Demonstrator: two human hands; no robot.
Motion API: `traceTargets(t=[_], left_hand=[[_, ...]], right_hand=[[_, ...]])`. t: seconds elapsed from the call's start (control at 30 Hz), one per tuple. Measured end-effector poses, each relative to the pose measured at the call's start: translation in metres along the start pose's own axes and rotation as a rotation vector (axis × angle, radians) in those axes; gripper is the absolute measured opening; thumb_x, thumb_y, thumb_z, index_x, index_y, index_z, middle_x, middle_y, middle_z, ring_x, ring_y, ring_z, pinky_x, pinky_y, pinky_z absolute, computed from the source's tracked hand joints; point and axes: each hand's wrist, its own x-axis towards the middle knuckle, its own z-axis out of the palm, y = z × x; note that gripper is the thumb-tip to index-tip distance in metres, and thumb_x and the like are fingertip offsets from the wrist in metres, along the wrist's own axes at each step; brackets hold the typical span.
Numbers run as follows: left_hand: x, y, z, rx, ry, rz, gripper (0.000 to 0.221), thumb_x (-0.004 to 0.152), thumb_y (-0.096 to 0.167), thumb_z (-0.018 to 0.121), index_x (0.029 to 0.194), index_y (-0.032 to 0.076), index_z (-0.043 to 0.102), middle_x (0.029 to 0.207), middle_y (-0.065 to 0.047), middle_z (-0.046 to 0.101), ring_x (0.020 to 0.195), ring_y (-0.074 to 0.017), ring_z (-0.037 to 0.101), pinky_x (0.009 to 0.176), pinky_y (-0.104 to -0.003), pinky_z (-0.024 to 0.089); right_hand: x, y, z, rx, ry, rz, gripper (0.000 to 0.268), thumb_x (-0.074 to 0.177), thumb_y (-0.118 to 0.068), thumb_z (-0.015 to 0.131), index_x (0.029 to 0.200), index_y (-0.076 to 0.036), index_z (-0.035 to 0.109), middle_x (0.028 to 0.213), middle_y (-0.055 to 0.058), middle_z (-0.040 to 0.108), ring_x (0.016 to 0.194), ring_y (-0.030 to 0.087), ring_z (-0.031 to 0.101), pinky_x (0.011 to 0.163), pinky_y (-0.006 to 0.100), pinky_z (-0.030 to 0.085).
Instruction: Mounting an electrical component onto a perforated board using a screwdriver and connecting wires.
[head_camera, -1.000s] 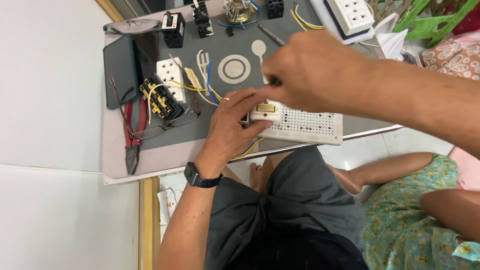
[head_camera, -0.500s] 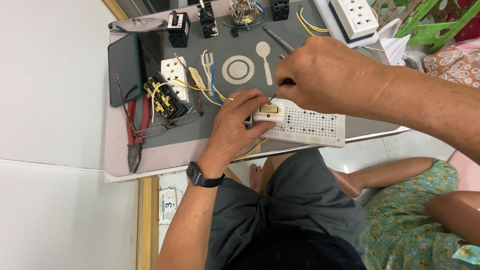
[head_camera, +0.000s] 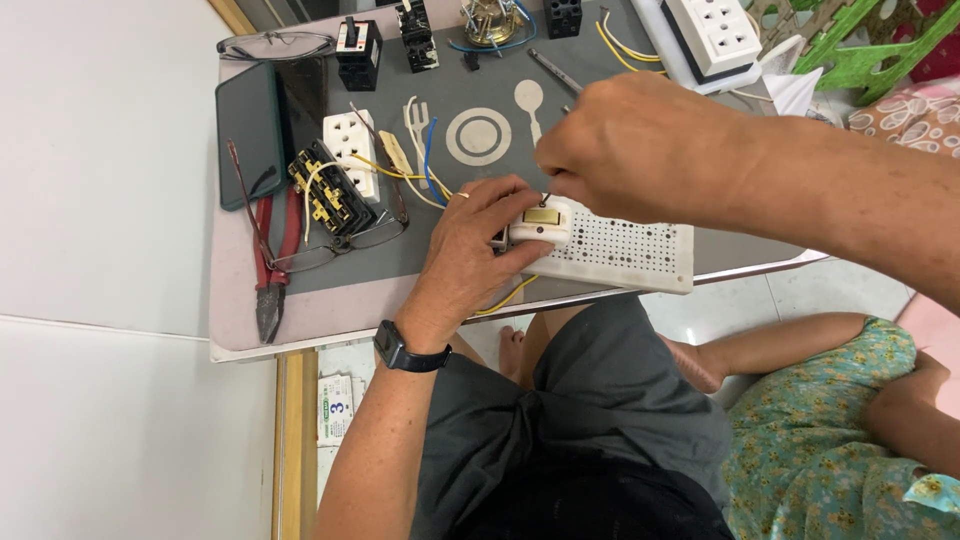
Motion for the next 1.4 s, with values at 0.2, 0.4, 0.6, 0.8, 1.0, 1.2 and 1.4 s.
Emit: traceTargets(t=[0.2, 0.4, 0.6, 0.8, 1.0, 1.2, 1.4], left_hand=[[-0.004, -0.003, 0.005, -0.032, 0.042, 0.019, 0.045, 0.072, 0.015, 0.081, 0.114, 0.008, 0.067, 0.125, -0.003, 0.060, 0.112, -0.0236, 0.056, 0.095, -0.034, 0.046], [-0.005, -0.010, 0.008, -0.009, 0.041, 0.004, 0.047, 0.073, 0.019, 0.081, 0.116, 0.008, 0.067, 0.126, -0.006, 0.060, 0.112, -0.0233, 0.056, 0.095, -0.034, 0.045], [-0.005, -0.008, 0.004, -0.012, 0.035, 0.001, 0.044, 0.074, 0.020, 0.079, 0.115, 0.009, 0.066, 0.128, -0.008, 0.059, 0.112, -0.0243, 0.056, 0.094, -0.034, 0.045], [-0.001, -0.005, 0.002, -0.036, 0.039, 0.015, 0.042, 0.072, 0.016, 0.079, 0.111, 0.005, 0.068, 0.122, -0.005, 0.062, 0.112, -0.0235, 0.057, 0.097, -0.034, 0.044], [-0.004, -0.011, 0.006, -0.014, 0.033, 0.020, 0.041, 0.074, 0.020, 0.078, 0.112, 0.008, 0.066, 0.125, -0.002, 0.059, 0.112, -0.0216, 0.056, 0.095, -0.033, 0.043], [-0.005, -0.015, 0.010, 0.070, 0.062, 0.046, 0.049, 0.073, 0.025, 0.082, 0.117, 0.009, 0.066, 0.130, -0.004, 0.055, 0.119, -0.0246, 0.053, 0.099, -0.037, 0.041], [-0.007, -0.018, 0.009, -0.058, 0.099, 0.053, 0.049, 0.073, 0.018, 0.078, 0.119, 0.007, 0.062, 0.124, -0.003, 0.057, 0.117, -0.0252, 0.055, 0.098, -0.035, 0.043]], right_hand=[[0.021, -0.002, 0.004, -0.282, -0.032, -0.145, 0.030, 0.087, -0.028, 0.061, 0.068, -0.004, 0.066, 0.062, 0.015, 0.064, 0.040, 0.024, 0.057, 0.042, 0.033, 0.050], [0.024, -0.005, -0.004, -0.420, -0.113, -0.188, 0.014, 0.084, -0.022, 0.059, 0.082, -0.022, 0.072, 0.064, 0.010, 0.067, 0.042, 0.024, 0.059, 0.041, 0.035, 0.049], [0.025, -0.006, -0.008, -0.439, -0.150, -0.206, 0.008, 0.081, -0.016, 0.061, 0.084, -0.009, 0.060, 0.064, 0.011, 0.068, 0.050, 0.024, 0.069, 0.050, 0.032, 0.056], [0.022, 0.008, 0.013, -0.385, -0.152, 0.071, 0.039, 0.099, -0.037, 0.050, 0.080, -0.010, 0.070, 0.075, 0.008, 0.071, 0.058, 0.028, 0.070, 0.055, 0.035, 0.058], [0.018, -0.012, -0.009, -0.460, -0.232, -0.286, 0.010, 0.081, -0.010, 0.059, 0.078, -0.010, 0.069, 0.091, 0.004, 0.066, 0.071, 0.023, 0.069, 0.061, 0.034, 0.058], [0.028, -0.031, -0.017, -0.638, -0.436, -0.532, 0.029, 0.084, -0.009, 0.056, 0.056, -0.011, 0.064, 0.065, 0.007, 0.065, 0.052, 0.020, 0.059, 0.056, 0.033, 0.050], [0.039, -0.033, -0.012, -0.701, -0.519, -0.656, 0.031, 0.082, -0.008, 0.057, 0.051, -0.014, 0.059, 0.056, 0.005, 0.060, 0.049, 0.024, 0.049, 0.058, 0.037, 0.041]])
